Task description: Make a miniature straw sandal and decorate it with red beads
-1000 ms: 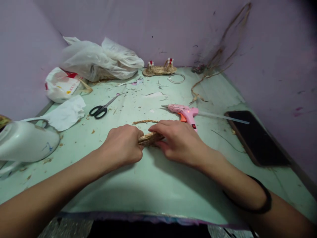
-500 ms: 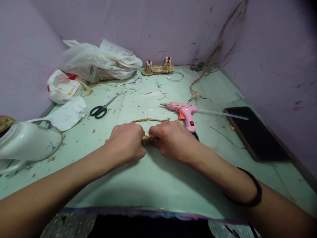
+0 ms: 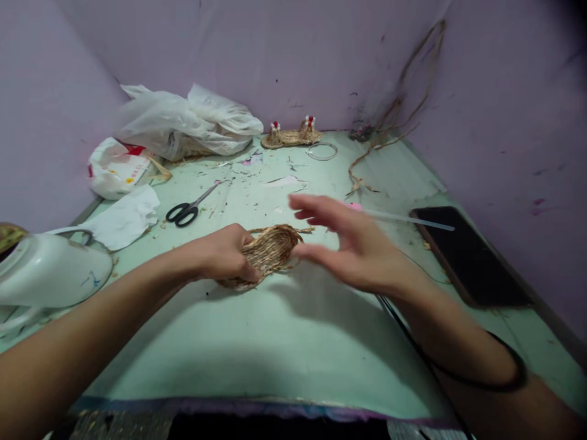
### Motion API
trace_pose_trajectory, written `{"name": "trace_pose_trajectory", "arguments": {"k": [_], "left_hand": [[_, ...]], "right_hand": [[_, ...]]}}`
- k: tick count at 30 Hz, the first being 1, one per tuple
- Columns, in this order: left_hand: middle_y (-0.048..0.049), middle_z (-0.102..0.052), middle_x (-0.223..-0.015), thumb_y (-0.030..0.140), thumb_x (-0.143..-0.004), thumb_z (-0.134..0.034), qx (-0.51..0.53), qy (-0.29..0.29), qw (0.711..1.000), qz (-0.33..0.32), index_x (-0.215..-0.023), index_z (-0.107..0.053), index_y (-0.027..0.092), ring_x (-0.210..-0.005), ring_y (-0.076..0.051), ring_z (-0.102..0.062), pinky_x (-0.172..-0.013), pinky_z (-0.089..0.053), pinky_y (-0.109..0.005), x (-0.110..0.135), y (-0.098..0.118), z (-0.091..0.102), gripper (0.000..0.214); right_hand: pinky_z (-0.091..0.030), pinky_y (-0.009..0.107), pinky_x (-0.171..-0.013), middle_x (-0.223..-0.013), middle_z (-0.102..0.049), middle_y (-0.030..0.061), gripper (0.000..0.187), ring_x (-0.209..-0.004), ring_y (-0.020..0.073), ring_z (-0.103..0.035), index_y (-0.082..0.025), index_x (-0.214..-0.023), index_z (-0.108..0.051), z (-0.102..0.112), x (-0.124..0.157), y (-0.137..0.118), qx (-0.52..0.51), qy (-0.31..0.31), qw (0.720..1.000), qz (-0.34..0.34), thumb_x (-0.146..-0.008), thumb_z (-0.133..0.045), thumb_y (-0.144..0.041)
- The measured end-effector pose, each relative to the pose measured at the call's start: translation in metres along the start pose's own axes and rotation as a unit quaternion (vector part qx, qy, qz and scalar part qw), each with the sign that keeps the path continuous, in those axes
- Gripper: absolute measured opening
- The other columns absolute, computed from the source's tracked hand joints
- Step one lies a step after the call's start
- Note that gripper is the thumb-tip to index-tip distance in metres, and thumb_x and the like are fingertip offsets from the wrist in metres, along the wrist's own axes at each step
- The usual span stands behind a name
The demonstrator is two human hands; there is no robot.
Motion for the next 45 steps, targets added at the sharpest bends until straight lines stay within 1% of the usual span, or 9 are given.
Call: {"name": "trace_pose_trajectory", "arguments": {"k": [3,6,10,16,20,23,25,32,45], "left_hand": [[0.0006,-0.062,-0.057,0.022,-0.050,-0.070,0.125,-0.073,0.989,-0.013,-0.064,-0.065,0.017,-0.051,-0.015,-0.055,-0.046,-0.041,-0.022,-0.008,-0.009,0.001,0.015],[-0.0003,-0.065,-0.061,0.016,-0.049,-0.072,0.217,-0.113,0.970,-0.016,-0.070,-0.068,0.017,-0.053,-0.015,-0.057,-0.049,-0.045,-0.023,-0.012,-0.015,0.000,0.021],[-0.0026,-0.067,-0.065,0.015,-0.050,-0.071,0.319,-0.151,0.936,0.003,-0.075,-0.070,0.017,-0.053,-0.016,-0.058,-0.051,-0.048,-0.026,-0.009,-0.023,-0.003,0.026],[-0.0020,-0.068,-0.073,0.018,-0.052,-0.071,0.275,-0.203,0.938,-0.057,-0.083,-0.068,0.019,-0.062,-0.017,-0.060,-0.055,-0.046,-0.026,-0.007,-0.013,-0.018,0.032],[-0.0041,-0.066,-0.075,0.033,-0.059,-0.070,0.004,-0.052,0.993,-0.103,-0.085,-0.064,0.019,-0.069,-0.023,-0.061,-0.061,-0.045,-0.031,-0.002,0.004,-0.013,0.030],[-0.0125,-0.063,-0.100,0.040,-0.065,-0.066,-0.183,0.162,0.959,-0.144,-0.101,-0.062,0.018,-0.096,-0.033,-0.056,-0.079,-0.043,-0.042,0.017,0.023,0.001,0.042],[-0.0149,-0.057,-0.114,0.034,-0.066,-0.066,-0.221,0.229,0.931,-0.176,-0.106,-0.060,0.018,-0.106,-0.034,-0.050,-0.086,-0.040,-0.045,0.031,0.029,-0.003,0.044],[-0.0161,-0.058,-0.111,0.014,-0.070,-0.055,-0.197,0.286,0.917,-0.198,-0.082,-0.062,0.014,-0.102,-0.030,-0.053,-0.085,-0.044,-0.045,0.038,0.018,-0.035,0.014],[-0.0128,-0.057,-0.105,0.006,-0.064,-0.053,-0.082,0.308,0.918,-0.236,-0.073,-0.065,0.015,-0.100,-0.028,-0.052,-0.084,-0.044,-0.045,0.034,0.011,-0.033,0.017]], "right_hand": [[-0.049,0.033,-0.077,-0.101,-0.067,0.0047,0.022,-0.091,0.0193,-0.063,-0.022,-0.100,-0.062,0.019,0.007,0.014,-0.015,0.068,0.996,-0.049,-0.081,-0.051,-0.018],[-0.049,0.030,-0.069,-0.077,-0.069,0.0023,0.015,-0.074,0.0171,-0.063,-0.019,-0.078,-0.064,-0.001,0.014,0.026,0.022,-0.005,0.998,-0.056,-0.073,-0.053,-0.009],[-0.048,0.029,-0.062,-0.074,-0.066,0.0038,0.010,-0.067,0.0166,-0.060,-0.018,-0.077,-0.061,-0.026,0.019,0.035,0.015,-0.045,0.996,-0.072,-0.071,-0.056,-0.011],[-0.046,0.028,-0.065,-0.074,-0.061,0.0021,0.012,-0.069,0.0156,-0.056,-0.019,-0.078,-0.054,-0.020,0.023,0.019,-0.007,-0.026,0.999,-0.021,-0.071,-0.064,-0.017],[-0.040,0.024,-0.054,-0.065,-0.058,0.0001,0.005,-0.058,0.0127,-0.051,-0.018,-0.073,-0.056,-0.027,0.039,0.026,0.059,-0.070,0.994,-0.055,-0.076,-0.059,-0.016],[-0.038,0.026,-0.053,-0.063,-0.058,0.0001,0.007,-0.057,0.0135,-0.051,-0.018,-0.069,-0.058,-0.033,0.046,0.033,0.105,-0.095,0.987,-0.074,-0.075,-0.060,-0.016],[-0.039,0.027,-0.054,-0.066,-0.059,0.0007,0.006,-0.058,0.0144,-0.051,-0.018,-0.070,-0.058,-0.032,0.046,0.035,0.110,-0.078,0.987,-0.087,-0.072,-0.062,-0.016],[-0.044,0.032,-0.066,-0.087,-0.065,0.0064,0.016,-0.078,0.0192,-0.055,-0.017,-0.086,-0.065,-0.031,0.040,0.017,0.091,-0.028,0.995,0.026,-0.072,-0.060,-0.012],[-0.042,0.031,-0.056,-0.074,-0.065,0.0053,0.007,-0.066,0.0187,-0.052,-0.016,-0.079,-0.067,-0.053,0.021,0.007,0.090,-0.101,0.988,0.077,-0.076,-0.060,-0.017]]}}
Point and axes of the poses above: each hand's wrist, its own x-axis away from the middle knuckle, its own z-axis out of the back of the hand, y = z × x, the point moved 7 cm from there along -x, towards the middle knuckle
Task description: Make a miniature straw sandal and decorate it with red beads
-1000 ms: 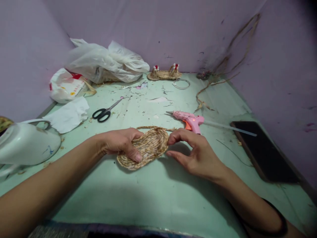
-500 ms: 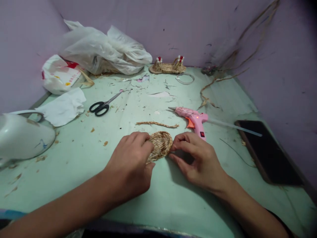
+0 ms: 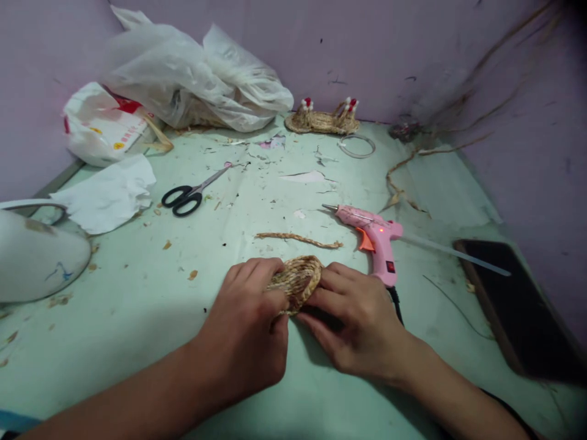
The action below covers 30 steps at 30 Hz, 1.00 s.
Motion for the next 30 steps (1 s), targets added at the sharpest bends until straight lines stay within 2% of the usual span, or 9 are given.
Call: {"name": "trace_pose_trajectory", "arguments": {"k": [4,7,9,13,18,21,25,30], "left_hand": [[-0.0141,-0.057,-0.105,0.007,-0.067,-0.052,0.016,0.005,1.000,0.003,-0.067,-0.063,0.015,-0.099,-0.028,-0.052,-0.084,-0.043,-0.047,0.000,-0.001,0.000,0.014],[-0.0144,-0.057,-0.106,0.008,-0.067,-0.052,0.016,-0.003,1.000,0.002,-0.067,-0.063,0.015,-0.100,-0.029,-0.051,-0.086,-0.042,-0.048,0.000,-0.001,-0.001,0.013],[-0.0144,-0.057,-0.106,0.008,-0.067,-0.052,0.014,-0.002,1.000,0.003,-0.067,-0.063,0.015,-0.100,-0.028,-0.051,-0.086,-0.042,-0.048,0.000,-0.001,-0.002,0.013],[-0.0133,-0.058,-0.103,0.008,-0.066,-0.052,0.017,0.009,1.000,0.003,-0.064,-0.062,0.015,-0.098,-0.027,-0.052,-0.084,-0.044,-0.046,-0.001,-0.002,0.000,0.012],[-0.0132,-0.057,-0.107,0.007,-0.062,-0.054,0.022,0.020,1.000,0.002,-0.066,-0.062,0.015,-0.100,-0.028,-0.052,-0.084,-0.043,-0.045,-0.001,-0.003,-0.001,0.012],[-0.0134,-0.056,-0.105,0.006,-0.062,-0.054,0.021,0.025,0.999,0.001,-0.065,-0.061,0.015,-0.100,-0.028,-0.051,-0.084,-0.043,-0.045,0.000,-0.003,-0.001,0.011],[-0.0133,-0.056,-0.104,0.006,-0.060,-0.054,0.013,0.017,1.000,-0.003,-0.068,-0.059,0.015,-0.099,-0.028,-0.052,-0.082,-0.043,-0.046,0.000,-0.002,-0.002,0.014],[-0.0132,-0.056,-0.100,0.008,-0.063,-0.054,0.007,-0.001,1.000,-0.007,-0.066,-0.059,0.015,-0.092,-0.028,-0.052,-0.077,-0.043,-0.046,-0.002,-0.003,-0.003,0.010]], "right_hand": [[-0.047,0.030,-0.061,-0.075,-0.066,0.0044,0.010,-0.069,0.0164,-0.057,-0.016,-0.083,-0.063,0.014,0.010,0.011,-0.096,0.081,0.990,-0.066,-0.073,-0.067,-0.015],[-0.048,0.029,-0.063,-0.076,-0.065,0.0039,0.007,-0.071,0.0154,-0.058,-0.017,-0.083,-0.063,0.022,0.016,0.020,-0.076,0.119,0.983,-0.114,-0.077,-0.063,-0.013],[-0.048,0.030,-0.067,-0.081,-0.065,0.0053,0.013,-0.076,0.0159,-0.059,-0.017,-0.088,-0.063,0.024,0.014,0.021,-0.056,0.133,0.983,-0.113,-0.081,-0.056,-0.009],[-0.048,0.034,-0.070,-0.089,-0.065,0.0084,0.022,-0.081,0.0185,-0.058,-0.015,-0.096,-0.061,0.017,0.005,0.017,-0.039,0.105,0.992,-0.061,-0.082,-0.048,-0.004],[-0.047,0.033,-0.064,-0.084,-0.066,0.0061,0.016,-0.076,0.0188,-0.054,-0.016,-0.088,-0.063,0.009,0.006,0.005,-0.040,0.050,0.998,-0.026,-0.075,-0.059,-0.008],[-0.044,0.033,-0.058,-0.078,-0.064,0.0064,0.012,-0.072,0.0201,-0.051,-0.015,-0.084,-0.065,0.003,0.008,-0.003,0.003,0.012,1.000,-0.010,-0.074,-0.059,-0.013],[-0.039,0.033,-0.053,-0.070,-0.062,0.0074,0.010,-0.065,0.0203,-0.047,-0.013,-0.073,-0.066,0.000,0.005,-0.007,0.068,0.023,0.997,-0.005,-0.074,-0.056,-0.016],[-0.037,0.031,-0.052,-0.067,-0.061,0.0061,0.007,-0.064,0.0198,-0.048,-0.014,-0.068,-0.065,-0.003,0.002,-0.003,0.090,0.037,0.995,-0.026,-0.070,-0.058,-0.018]]}}
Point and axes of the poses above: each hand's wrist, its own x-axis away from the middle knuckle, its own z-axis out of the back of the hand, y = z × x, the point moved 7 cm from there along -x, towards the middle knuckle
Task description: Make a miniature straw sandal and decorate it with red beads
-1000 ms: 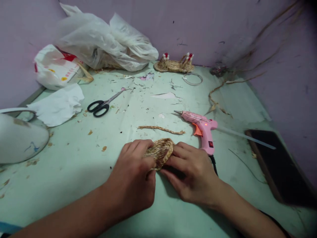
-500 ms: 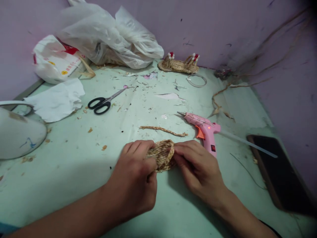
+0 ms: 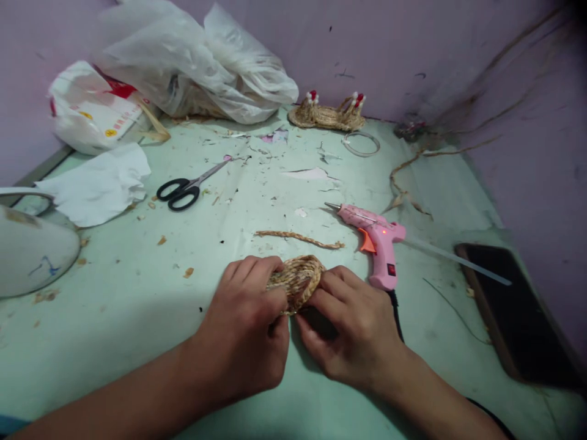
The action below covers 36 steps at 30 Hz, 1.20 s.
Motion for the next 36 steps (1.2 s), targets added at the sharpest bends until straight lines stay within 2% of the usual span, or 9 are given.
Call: {"name": "trace_pose_trajectory", "arguments": {"k": [7,19,24,28,30,33,36], "left_hand": [[-0.0126,-0.057,-0.092,0.007,-0.059,-0.054,0.008,0.025,1.000,0.007,-0.054,-0.052,0.015,-0.082,-0.025,-0.050,-0.070,-0.043,-0.044,-0.003,-0.003,-0.001,0.010],[-0.0119,-0.057,-0.098,0.009,-0.057,-0.055,-0.008,0.016,1.000,0.019,-0.056,-0.053,0.017,-0.085,-0.026,-0.050,-0.070,-0.043,-0.044,-0.005,-0.004,-0.002,0.009],[-0.0127,-0.057,-0.098,0.010,-0.058,-0.055,-0.027,-0.002,0.999,0.019,-0.068,-0.055,0.017,-0.085,-0.027,-0.050,-0.071,-0.043,-0.046,-0.004,-0.003,-0.004,0.012],[-0.0135,-0.057,-0.101,0.009,-0.062,-0.053,-0.017,0.018,1.000,0.011,-0.073,-0.054,0.016,-0.089,-0.028,-0.051,-0.074,-0.044,-0.047,-0.002,-0.003,-0.002,0.013],[-0.0132,-0.057,-0.104,0.008,-0.064,-0.053,-0.008,0.018,1.000,0.006,-0.076,-0.055,0.016,-0.090,-0.028,-0.051,-0.076,-0.044,-0.048,-0.001,-0.003,0.000,0.014],[-0.0110,-0.055,-0.112,0.008,-0.066,-0.052,0.016,-0.028,0.999,-0.003,-0.085,-0.056,0.018,-0.097,-0.028,-0.051,-0.083,-0.044,-0.048,0.001,-0.001,0.004,0.021],[-0.0089,-0.052,-0.119,0.008,-0.062,-0.053,0.045,-0.073,0.996,-0.008,-0.100,-0.054,0.021,-0.108,-0.029,-0.048,-0.093,-0.041,-0.049,0.003,0.002,0.009,0.040]], "right_hand": [[-0.037,0.030,-0.053,-0.065,-0.059,0.0039,0.006,-0.062,0.0176,-0.047,-0.016,-0.066,-0.063,-0.003,-0.003,0.003,-0.014,-0.001,0.999,-0.036,-0.069,-0.058,-0.015],[-0.037,0.030,-0.053,-0.064,-0.058,0.0040,0.007,-0.063,0.0182,-0.046,-0.018,-0.065,-0.061,-0.006,-0.003,0.004,-0.015,-0.011,0.998,-0.058,-0.070,-0.056,-0.017],[-0.036,0.031,-0.055,-0.065,-0.058,0.0033,0.002,-0.064,0.0185,-0.047,-0.017,-0.065,-0.057,-0.006,-0.003,0.005,-0.005,-0.022,0.998,-0.061,-0.067,-0.058,-0.016],[-0.034,0.031,-0.054,-0.070,-0.057,0.0038,0.003,-0.068,0.0190,-0.047,-0.017,-0.070,-0.056,-0.005,-0.002,0.007,-0.035,-0.062,0.996,-0.058,-0.068,-0.058,-0.016],[-0.035,0.032,-0.056,-0.077,-0.059,0.0048,0.009,-0.071,0.0198,-0.047,-0.017,-0.076,-0.058,-0.005,-0.002,0.006,-0.057,-0.086,0.993,-0.052,-0.067,-0.057,-0.016],[-0.037,0.033,-0.059,-0.083,-0.059,0.0061,0.017,-0.074,0.0212,-0.047,-0.017,-0.082,-0.059,-0.005,-0.001,0.005,-0.070,-0.098,0.991,-0.055,-0.065,-0.057,-0.019],[-0.036,0.034,-0.058,-0.082,-0.058,0.0067,0.017,-0.074,0.0221,-0.047,-0.016,-0.081,-0.058,-0.005,0.000,0.004,-0.057,-0.101,0.992,-0.057,-0.065,-0.056,-0.022]]}}
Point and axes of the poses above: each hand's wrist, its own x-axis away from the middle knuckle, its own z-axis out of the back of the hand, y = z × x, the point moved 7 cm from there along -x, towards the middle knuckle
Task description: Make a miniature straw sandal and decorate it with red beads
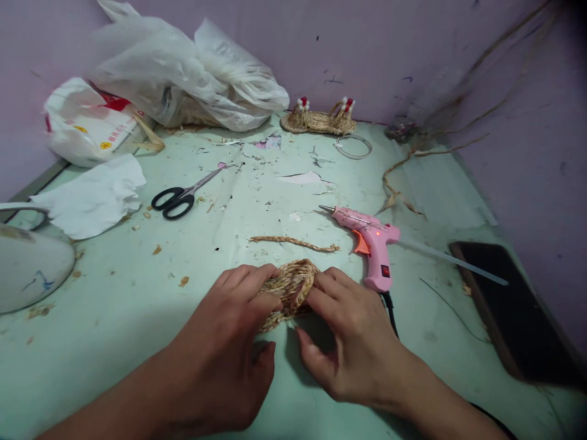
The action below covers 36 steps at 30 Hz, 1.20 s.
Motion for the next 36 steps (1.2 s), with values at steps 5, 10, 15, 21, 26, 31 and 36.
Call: {"name": "trace_pose_trajectory", "arguments": {"k": [5,10,15,21,26,31,36], "left_hand": [[-0.0067,-0.057,-0.117,0.003,-0.056,-0.046,0.039,0.013,0.999,-0.034,-0.108,-0.050,0.024,-0.110,-0.027,-0.052,-0.094,-0.044,-0.044,0.001,0.004,0.013,0.056],[-0.0065,-0.055,-0.127,0.004,-0.063,-0.044,0.067,-0.028,0.997,0.015,-0.131,-0.034,0.025,-0.112,-0.023,-0.055,-0.093,-0.048,-0.037,-0.001,-0.015,0.019,0.072],[-0.0093,-0.057,-0.125,0.006,-0.067,-0.048,0.119,-0.039,0.988,0.089,-0.132,-0.032,0.023,-0.111,-0.024,-0.057,-0.089,-0.051,-0.036,0.000,-0.040,0.015,0.069],[-0.0116,-0.053,-0.119,0.008,-0.068,-0.051,0.043,0.018,0.997,0.065,-0.114,-0.046,0.018,-0.109,-0.025,-0.053,-0.092,-0.047,-0.041,-0.003,-0.028,0.014,0.047],[-0.0118,-0.051,-0.106,0.007,-0.067,-0.052,-0.008,0.009,0.998,0.055,-0.102,-0.051,0.015,-0.105,-0.026,-0.047,-0.090,-0.045,-0.043,-0.005,-0.005,0.002,0.035],[-0.0127,-0.051,-0.096,0.006,-0.063,-0.052,-0.063,0.038,0.995,0.064,-0.091,-0.053,0.012,-0.096,-0.029,-0.046,-0.083,-0.043,-0.049,-0.007,-0.006,-0.006,0.029],[-0.0117,-0.051,-0.090,0.007,-0.059,-0.053,-0.074,0.074,0.993,0.060,-0.086,-0.052,0.013,-0.091,-0.029,-0.047,-0.078,-0.042,-0.048,-0.011,-0.009,-0.006,0.028]], "right_hand": [[-0.037,0.036,-0.062,-0.084,-0.055,0.0074,0.027,-0.076,0.0231,-0.047,-0.015,-0.088,-0.058,0.001,0.000,-0.003,-0.009,-0.018,1.000,0.012,-0.063,-0.051,-0.022],[-0.039,0.037,-0.066,-0.086,-0.053,0.0073,0.024,-0.078,0.0227,-0.046,-0.016,-0.087,-0.055,0.004,0.001,-0.003,-0.055,-0.046,0.997,0.022,-0.064,-0.047,-0.022],[-0.038,0.036,-0.065,-0.084,-0.054,0.0071,0.017,-0.077,0.0219,-0.045,-0.016,-0.080,-0.052,0.003,0.001,0.002,-0.049,-0.034,0.998,0.011,-0.069,-0.058,-0.027],[-0.035,0.033,-0.059,-0.080,-0.055,0.0073,0.010,-0.074,0.0216,-0.045,-0.016,-0.075,-0.053,-0.003,0.000,0.004,0.013,0.027,0.999,0.012,-0.070,-0.059,-0.023],[-0.037,0.034,-0.059,-0.078,-0.055,0.0082,0.009,-0.072,0.0220,-0.045,-0.015,-0.076,-0.056,-0.006,0.000,0.001,0.032,0.059,0.998,0.018,-0.071,-0.056,-0.022],[-0.037,0.035,-0.059,-0.076,-0.055,0.0079,0.009,-0.072,0.0225,-0.045,-0.015,-0.076,-0.058,-0.005,0.000,0.002,0.038,0.073,0.997,0.012,-0.070,-0.056,-0.022],[-0.039,0.034,-0.061,-0.083,-0.057,0.0085,0.011,-0.075,0.0215,-0.046,-0.014,-0.082,-0.059,-0.002,-0.002,0.002,-0.009,0.025,1.000,0.017,-0.072,-0.055,-0.016]]}}
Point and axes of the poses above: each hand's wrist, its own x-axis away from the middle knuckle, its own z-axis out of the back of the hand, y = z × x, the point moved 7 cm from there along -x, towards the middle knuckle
